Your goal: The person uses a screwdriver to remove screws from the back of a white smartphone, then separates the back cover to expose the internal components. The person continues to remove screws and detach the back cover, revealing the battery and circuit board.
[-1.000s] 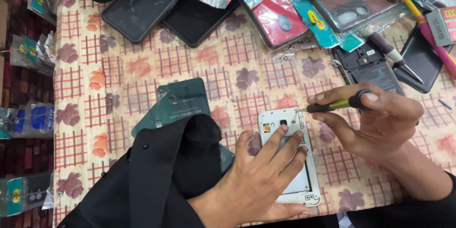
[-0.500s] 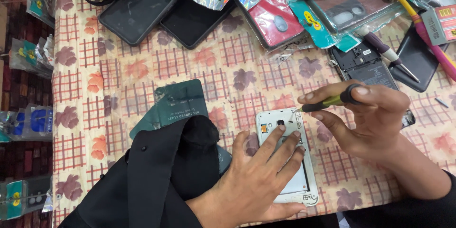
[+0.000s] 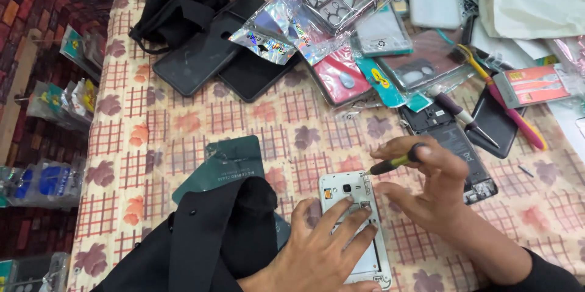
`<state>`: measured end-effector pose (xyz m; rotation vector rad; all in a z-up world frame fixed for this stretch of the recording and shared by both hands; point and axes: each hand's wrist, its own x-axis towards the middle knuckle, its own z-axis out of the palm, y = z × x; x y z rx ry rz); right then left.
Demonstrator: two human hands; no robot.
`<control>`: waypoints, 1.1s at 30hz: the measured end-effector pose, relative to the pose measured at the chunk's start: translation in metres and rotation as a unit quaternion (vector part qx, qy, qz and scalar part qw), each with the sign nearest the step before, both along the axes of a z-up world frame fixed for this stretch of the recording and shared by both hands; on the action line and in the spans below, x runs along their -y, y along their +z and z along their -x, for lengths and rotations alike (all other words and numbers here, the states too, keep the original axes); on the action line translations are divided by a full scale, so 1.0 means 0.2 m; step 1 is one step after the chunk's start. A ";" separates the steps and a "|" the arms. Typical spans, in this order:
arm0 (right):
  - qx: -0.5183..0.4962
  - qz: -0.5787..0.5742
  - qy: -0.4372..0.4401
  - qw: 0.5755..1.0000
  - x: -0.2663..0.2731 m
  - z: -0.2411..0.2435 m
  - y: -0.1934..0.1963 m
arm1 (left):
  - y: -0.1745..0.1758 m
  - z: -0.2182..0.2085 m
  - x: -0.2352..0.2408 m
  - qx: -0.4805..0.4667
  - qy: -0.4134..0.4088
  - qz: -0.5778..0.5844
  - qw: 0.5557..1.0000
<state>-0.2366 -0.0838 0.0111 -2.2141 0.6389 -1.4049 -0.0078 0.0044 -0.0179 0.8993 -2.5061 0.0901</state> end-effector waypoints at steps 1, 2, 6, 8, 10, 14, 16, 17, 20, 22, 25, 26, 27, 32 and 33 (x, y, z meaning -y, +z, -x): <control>-0.007 -0.015 -0.017 1.000 0.01 0.01 -0.02 | -0.02 0.00 -0.01 -0.006 -0.004 -0.006 1.000; -0.014 -0.029 -0.035 0.999 0.01 0.02 -0.04 | -0.04 0.01 -0.02 -0.013 -0.008 -0.012 1.000; -0.002 -0.065 0.032 0.997 0.01 0.05 -0.08 | -0.08 0.03 0.00 -0.020 0.037 0.073 0.996; 0.017 -0.073 0.064 0.995 0.00 0.05 -0.07 | -0.09 0.05 0.02 -0.052 0.044 0.103 0.992; 0.021 -0.074 0.086 0.993 0.00 0.05 -0.06 | -0.10 0.06 0.03 -0.074 0.050 0.122 0.988; 0.018 -0.079 0.097 0.992 0.00 0.06 -0.05 | -0.15 0.07 0.04 -0.096 0.054 0.118 0.987; 0.014 -0.075 0.098 0.992 0.01 0.06 -0.05 | -0.17 0.08 0.04 -0.104 0.059 0.118 0.986; 0.009 -0.066 0.099 0.993 0.01 0.06 -0.05 | -0.18 0.09 0.04 -0.106 0.064 0.124 0.985; 0.008 -0.061 0.096 0.993 0.01 0.06 -0.05 | -0.18 0.09 0.05 -0.113 0.070 0.127 0.983; 0.011 -0.062 0.093 0.994 0.01 0.06 -0.05 | -0.18 0.10 0.05 -0.121 0.067 0.120 0.983; 0.014 -0.063 0.092 0.994 0.01 0.07 -0.05 | -0.18 0.09 0.05 -0.125 0.062 0.115 0.984; 0.015 -0.063 0.092 0.994 0.01 0.07 -0.06 | -0.17 0.08 0.05 -0.119 0.063 0.119 0.984; 0.017 -0.063 0.093 0.994 0.00 0.07 -0.06 | -0.17 0.08 0.04 -0.112 0.063 0.125 0.984; 0.013 -0.063 0.087 0.994 0.01 0.07 -0.06 | -0.15 0.07 0.05 -0.117 0.052 0.107 0.986; 0.009 -0.066 0.085 0.994 0.01 0.07 -0.06 | -0.15 0.08 0.06 -0.121 0.050 0.107 0.986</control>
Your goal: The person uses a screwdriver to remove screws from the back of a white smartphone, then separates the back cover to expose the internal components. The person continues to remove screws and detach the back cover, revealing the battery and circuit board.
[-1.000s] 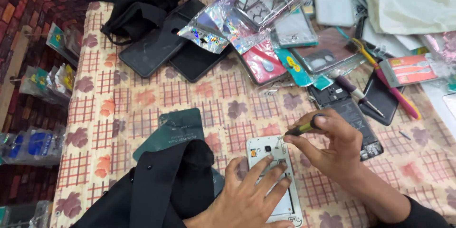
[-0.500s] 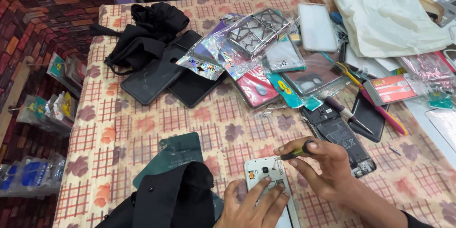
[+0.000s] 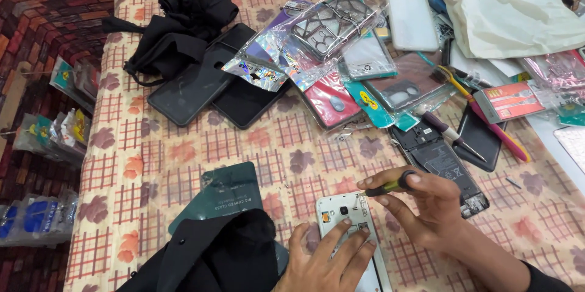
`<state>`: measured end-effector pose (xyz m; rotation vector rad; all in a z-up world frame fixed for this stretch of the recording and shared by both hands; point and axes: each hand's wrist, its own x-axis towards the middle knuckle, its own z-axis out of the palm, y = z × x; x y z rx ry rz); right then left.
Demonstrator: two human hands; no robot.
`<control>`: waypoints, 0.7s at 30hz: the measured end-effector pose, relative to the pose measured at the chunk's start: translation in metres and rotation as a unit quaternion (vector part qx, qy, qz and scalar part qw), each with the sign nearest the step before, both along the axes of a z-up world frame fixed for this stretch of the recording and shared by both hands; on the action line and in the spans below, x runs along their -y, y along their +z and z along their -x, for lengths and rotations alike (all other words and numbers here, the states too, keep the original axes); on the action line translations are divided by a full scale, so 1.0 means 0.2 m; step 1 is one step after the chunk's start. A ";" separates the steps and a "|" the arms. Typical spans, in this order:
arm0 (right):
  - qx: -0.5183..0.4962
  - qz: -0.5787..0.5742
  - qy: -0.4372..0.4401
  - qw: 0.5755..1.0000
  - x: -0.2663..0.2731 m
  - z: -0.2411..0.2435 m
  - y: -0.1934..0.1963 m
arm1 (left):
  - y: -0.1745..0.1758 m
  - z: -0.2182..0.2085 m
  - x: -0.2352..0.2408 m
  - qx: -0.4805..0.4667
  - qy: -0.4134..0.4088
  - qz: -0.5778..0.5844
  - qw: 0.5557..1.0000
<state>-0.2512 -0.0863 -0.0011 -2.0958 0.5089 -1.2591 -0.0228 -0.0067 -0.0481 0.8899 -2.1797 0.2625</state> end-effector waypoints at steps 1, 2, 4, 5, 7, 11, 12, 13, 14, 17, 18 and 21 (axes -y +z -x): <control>-0.005 0.004 -0.004 1.000 0.00 0.00 0.00 | 0.00 0.00 0.00 0.011 0.005 0.001 1.000; -0.010 0.008 -0.008 1.000 0.00 0.00 -0.01 | 0.00 0.00 -0.01 0.022 0.010 0.002 1.000; -0.014 0.011 -0.008 1.000 0.00 0.00 -0.02 | -0.01 -0.01 -0.02 0.032 0.005 -0.016 0.999; -0.013 0.009 -0.006 1.000 0.00 0.00 -0.02 | -0.02 -0.02 -0.03 0.032 -0.005 -0.035 0.999; -0.010 0.012 -0.004 1.000 0.00 0.01 -0.03 | -0.03 -0.02 -0.04 0.045 -0.014 -0.060 0.997; 0.001 0.023 -0.009 1.000 0.00 0.01 -0.02 | -0.03 -0.03 -0.04 0.072 -0.019 -0.073 0.995; 0.005 0.026 -0.010 1.000 0.00 0.01 -0.01 | -0.03 -0.03 -0.04 0.072 -0.022 -0.073 0.994; -0.002 0.029 -0.010 1.000 0.00 0.00 -0.01 | -0.04 -0.03 -0.04 0.074 -0.021 -0.071 0.995; -0.009 0.031 -0.011 0.999 0.00 0.00 -0.01 | -0.04 -0.03 -0.04 0.076 -0.021 -0.070 0.994; -0.019 0.028 -0.004 0.999 0.00 -0.01 0.02 | -0.05 -0.04 -0.05 0.079 -0.025 -0.076 0.994; -0.021 0.025 0.000 0.999 0.00 -0.02 0.03 | -0.05 -0.04 -0.04 0.079 -0.027 -0.079 0.993; -0.035 0.045 0.007 0.998 0.01 -0.03 0.07 | -0.05 -0.03 -0.04 0.079 -0.025 -0.077 0.994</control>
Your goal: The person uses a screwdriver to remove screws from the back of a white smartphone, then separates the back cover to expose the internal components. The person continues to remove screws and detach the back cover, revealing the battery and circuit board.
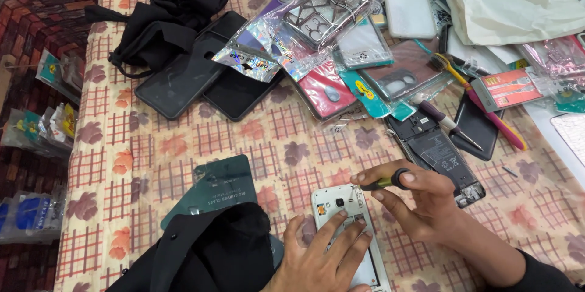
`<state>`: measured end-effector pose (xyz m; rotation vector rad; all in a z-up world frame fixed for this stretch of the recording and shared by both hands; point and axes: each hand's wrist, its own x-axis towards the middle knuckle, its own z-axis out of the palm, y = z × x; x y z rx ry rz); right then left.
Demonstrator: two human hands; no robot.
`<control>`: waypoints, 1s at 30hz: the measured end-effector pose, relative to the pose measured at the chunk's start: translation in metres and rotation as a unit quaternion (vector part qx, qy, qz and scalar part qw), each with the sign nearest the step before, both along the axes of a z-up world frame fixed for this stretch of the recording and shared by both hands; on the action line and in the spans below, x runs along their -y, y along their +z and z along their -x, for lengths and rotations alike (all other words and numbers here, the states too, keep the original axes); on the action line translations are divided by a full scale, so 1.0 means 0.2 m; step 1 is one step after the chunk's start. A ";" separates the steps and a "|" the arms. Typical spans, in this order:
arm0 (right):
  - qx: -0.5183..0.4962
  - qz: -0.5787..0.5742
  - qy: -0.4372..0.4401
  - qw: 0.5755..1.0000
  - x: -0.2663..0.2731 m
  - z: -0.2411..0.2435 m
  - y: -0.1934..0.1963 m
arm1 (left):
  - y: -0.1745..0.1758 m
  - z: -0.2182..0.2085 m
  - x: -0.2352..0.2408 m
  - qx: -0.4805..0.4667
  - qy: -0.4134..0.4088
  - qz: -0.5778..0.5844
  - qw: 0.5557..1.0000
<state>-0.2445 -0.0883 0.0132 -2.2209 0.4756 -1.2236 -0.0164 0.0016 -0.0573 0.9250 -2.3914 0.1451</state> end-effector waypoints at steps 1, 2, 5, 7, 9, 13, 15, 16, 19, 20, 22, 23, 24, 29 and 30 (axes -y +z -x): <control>0.002 0.010 0.002 1.000 0.01 0.00 0.01 | 0.00 0.00 0.00 0.001 -0.002 0.000 1.000; 0.004 0.021 0.004 1.000 0.01 -0.01 0.01 | 0.00 -0.01 0.00 0.001 -0.004 0.000 1.000; -0.009 0.039 -0.030 0.999 0.02 -0.02 0.01 | 0.00 -0.01 0.00 0.004 -0.007 -0.003 1.000; -0.009 0.033 -0.057 0.998 0.02 -0.01 0.00 | 0.00 -0.01 0.00 0.008 -0.010 -0.003 1.000; 0.006 0.012 -0.073 0.997 0.02 0.00 -0.02 | 0.00 -0.02 0.00 0.014 -0.011 0.000 1.000; 0.006 0.033 -0.066 0.997 0.00 0.02 -0.04 | 0.01 -0.01 0.00 0.007 -0.013 -0.010 1.000; 0.006 0.030 -0.068 0.997 -0.01 0.02 -0.04 | 0.02 -0.01 0.00 0.005 -0.014 -0.007 1.000; 0.007 0.038 -0.069 0.997 -0.01 0.03 -0.04 | 0.02 -0.01 0.00 0.002 -0.013 -0.010 1.000; 0.011 0.051 -0.071 0.996 -0.01 0.02 -0.04 | 0.03 -0.01 -0.01 -0.002 -0.013 -0.017 1.000; 0.012 0.048 -0.069 0.996 0.00 0.02 -0.03 | 0.04 -0.01 -0.01 -0.001 -0.013 -0.018 1.000; 0.007 0.050 -0.067 0.997 0.00 0.01 -0.03 | 0.05 -0.01 0.00 0.004 -0.013 -0.016 1.000; 0.001 0.054 -0.067 0.996 0.01 0.01 -0.03 | 0.05 -0.01 0.00 0.007 -0.013 -0.013 1.000; -0.005 0.058 -0.067 0.996 0.01 0.01 -0.03 | 0.05 -0.01 0.00 0.010 -0.013 -0.011 1.000; -0.023 0.065 -0.079 0.994 0.00 0.02 -0.03 | 0.05 -0.03 -0.01 0.019 -0.015 -0.013 1.000; -0.025 0.077 -0.081 0.993 0.01 0.01 -0.02 | 0.06 -0.03 -0.01 0.019 -0.016 -0.011 1.000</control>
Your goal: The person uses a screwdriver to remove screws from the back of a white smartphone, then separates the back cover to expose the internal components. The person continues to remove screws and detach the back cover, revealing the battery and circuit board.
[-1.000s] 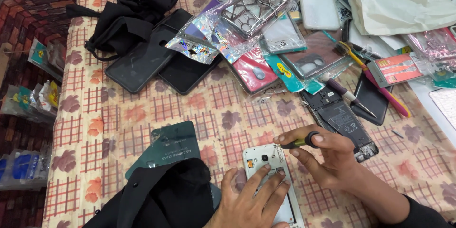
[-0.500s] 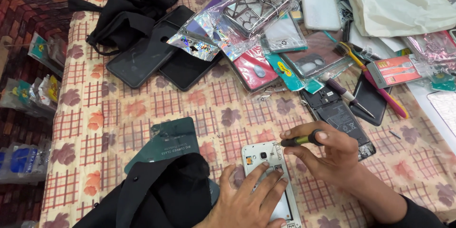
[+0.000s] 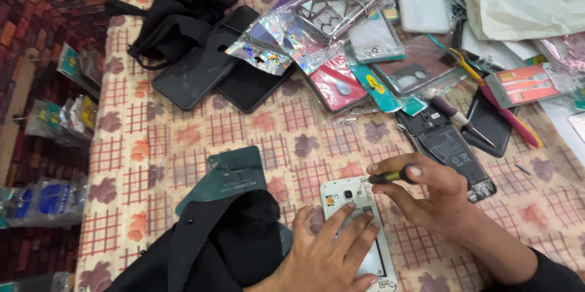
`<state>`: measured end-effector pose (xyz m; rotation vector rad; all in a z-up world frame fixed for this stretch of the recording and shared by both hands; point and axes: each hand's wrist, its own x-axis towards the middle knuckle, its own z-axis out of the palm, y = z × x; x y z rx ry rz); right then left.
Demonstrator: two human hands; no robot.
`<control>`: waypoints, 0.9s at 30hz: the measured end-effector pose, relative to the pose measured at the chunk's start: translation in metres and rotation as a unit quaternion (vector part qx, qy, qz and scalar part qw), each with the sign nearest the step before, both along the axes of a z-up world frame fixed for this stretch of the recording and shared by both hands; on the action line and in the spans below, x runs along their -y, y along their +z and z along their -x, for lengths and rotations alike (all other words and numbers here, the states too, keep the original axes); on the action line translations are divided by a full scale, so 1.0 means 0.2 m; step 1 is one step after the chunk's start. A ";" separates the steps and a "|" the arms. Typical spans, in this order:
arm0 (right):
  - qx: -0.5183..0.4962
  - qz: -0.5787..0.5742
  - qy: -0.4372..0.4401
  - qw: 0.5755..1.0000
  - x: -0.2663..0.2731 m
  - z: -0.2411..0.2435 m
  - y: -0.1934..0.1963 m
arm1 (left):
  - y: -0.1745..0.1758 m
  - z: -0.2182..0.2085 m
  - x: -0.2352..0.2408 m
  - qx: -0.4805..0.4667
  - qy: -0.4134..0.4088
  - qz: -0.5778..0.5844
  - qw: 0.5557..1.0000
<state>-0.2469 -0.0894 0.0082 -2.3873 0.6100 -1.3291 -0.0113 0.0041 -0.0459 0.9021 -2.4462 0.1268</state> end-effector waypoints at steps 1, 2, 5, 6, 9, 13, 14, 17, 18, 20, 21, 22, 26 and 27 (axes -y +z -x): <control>-0.002 0.001 0.002 1.000 0.00 0.00 0.00 | 0.00 0.00 0.01 -0.003 0.002 0.002 1.000; -0.004 0.001 0.003 1.000 0.01 0.00 0.00 | 0.00 0.00 0.01 -0.006 0.003 0.003 1.000; 0.000 -0.028 0.012 1.000 0.01 0.01 -0.02 | 0.00 0.01 0.01 -0.004 0.004 0.002 1.000; 0.003 -0.042 0.017 0.999 0.00 0.01 -0.02 | -0.01 0.01 0.01 -0.002 0.005 0.002 1.000; 0.030 -0.099 0.066 0.992 0.00 0.02 -0.03 | -0.03 0.01 0.01 -0.001 -0.002 -0.014 1.000; 0.033 -0.092 0.059 0.993 -0.01 0.04 -0.04 | -0.04 0.01 0.01 -0.006 -0.001 -0.012 1.000; 0.043 -0.097 0.065 0.992 -0.01 0.04 -0.04 | -0.04 0.01 0.01 -0.007 -0.002 -0.015 1.000; 0.042 -0.092 0.065 0.993 -0.01 0.05 -0.04 | -0.05 0.01 0.01 -0.009 -0.002 -0.013 1.000; 0.036 -0.086 0.061 0.994 -0.01 0.05 -0.04 | -0.04 0.01 0.01 -0.010 -0.001 -0.011 1.000; 0.034 -0.098 0.067 0.992 -0.02 0.05 -0.05 | -0.05 0.01 0.00 -0.008 0.002 -0.008 1.000; 0.033 -0.103 0.071 0.992 -0.01 0.04 -0.05 | -0.04 0.01 0.00 -0.007 0.004 -0.006 1.000; 0.032 -0.100 0.071 0.992 -0.01 0.04 -0.05 | -0.04 0.01 0.01 -0.009 0.003 -0.008 1.000; 0.020 -0.081 0.072 0.994 0.00 0.01 -0.01 | -0.03 0.02 0.01 -0.013 0.003 -0.012 1.000; 0.016 -0.074 0.072 0.995 0.00 0.00 0.00 | -0.03 0.02 0.01 -0.012 0.003 -0.014 1.000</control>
